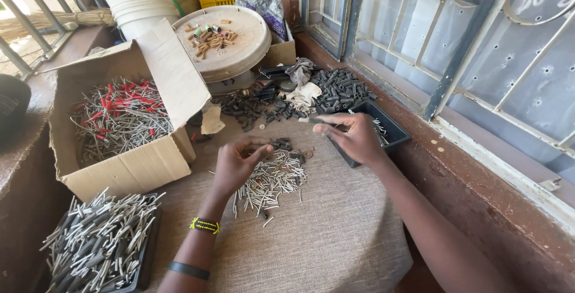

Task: Assembling small metal pins into black rubber sleeves by hand.

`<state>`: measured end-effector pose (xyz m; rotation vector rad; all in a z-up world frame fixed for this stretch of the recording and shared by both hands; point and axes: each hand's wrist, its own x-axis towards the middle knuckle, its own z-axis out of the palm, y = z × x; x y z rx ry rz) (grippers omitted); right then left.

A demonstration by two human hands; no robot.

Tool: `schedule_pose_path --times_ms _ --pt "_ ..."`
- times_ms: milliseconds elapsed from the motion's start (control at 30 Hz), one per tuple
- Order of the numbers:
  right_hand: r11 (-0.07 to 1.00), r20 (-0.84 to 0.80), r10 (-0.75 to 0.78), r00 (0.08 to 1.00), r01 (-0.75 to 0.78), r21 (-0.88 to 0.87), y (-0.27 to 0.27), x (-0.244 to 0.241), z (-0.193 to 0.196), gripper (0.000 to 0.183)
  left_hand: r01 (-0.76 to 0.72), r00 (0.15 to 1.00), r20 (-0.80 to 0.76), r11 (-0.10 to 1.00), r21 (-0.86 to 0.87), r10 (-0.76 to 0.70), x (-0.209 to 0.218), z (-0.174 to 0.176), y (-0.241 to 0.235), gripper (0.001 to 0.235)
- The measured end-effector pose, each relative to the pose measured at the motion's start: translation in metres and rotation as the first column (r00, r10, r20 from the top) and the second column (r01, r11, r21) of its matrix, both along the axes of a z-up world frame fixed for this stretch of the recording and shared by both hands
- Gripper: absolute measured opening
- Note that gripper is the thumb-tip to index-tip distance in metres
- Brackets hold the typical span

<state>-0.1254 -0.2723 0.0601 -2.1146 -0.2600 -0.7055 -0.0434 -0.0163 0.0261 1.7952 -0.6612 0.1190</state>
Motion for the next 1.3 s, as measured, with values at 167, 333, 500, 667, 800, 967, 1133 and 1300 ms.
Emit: schedule_pose_path --times_ms 167,333,500,667,800,967,1133,1300 --pt "0.984 0.158 -0.156 0.975 0.168 -0.064 -0.073 0.011 -0.008 0.032 -0.025 0.979 0.204 0.988 0.151 -0.006 0.016 -0.017 0.008 0.014" --pt "0.735 0.043 -0.556 0.830 0.515 -0.440 -0.123 0.015 -0.027 0.021 -0.059 0.971 0.239 0.953 0.297 -0.015 0.026 -0.028 0.011 0.013" --pt "0.692 -0.018 -0.632 0.775 0.554 -0.462 -0.139 0.011 -0.031 0.031 -0.141 0.949 0.316 0.923 0.358 0.022 0.032 -0.027 0.019 0.013" --pt "0.769 -0.142 -0.588 0.796 0.497 -0.402 -0.126 -0.001 -0.037 0.036 -0.274 0.918 0.380 0.876 0.398 0.115 0.051 -0.035 0.036 0.013" --pt "0.746 -0.079 -0.619 0.781 0.554 -0.371 -0.143 0.021 -0.067 0.031 -0.290 0.924 0.362 0.839 0.461 0.121 0.058 -0.038 0.040 0.015" --pt "0.759 -0.040 -0.607 0.794 0.564 -0.326 -0.137 0.016 -0.069 0.032 -0.192 0.922 0.387 0.852 0.488 -0.014 0.042 -0.025 0.039 0.016" --pt "0.711 0.358 -0.503 0.787 0.612 -0.346 -0.098 0.011 -0.046 0.032 -0.142 0.926 0.369 0.829 0.541 -0.082 0.043 -0.031 0.031 0.015" --pt "0.939 0.007 -0.088 0.996 0.086 -0.332 0.010 -0.001 0.011 0.018 -0.164 0.972 0.233 0.729 0.665 0.006 0.058 -0.051 0.024 0.020"
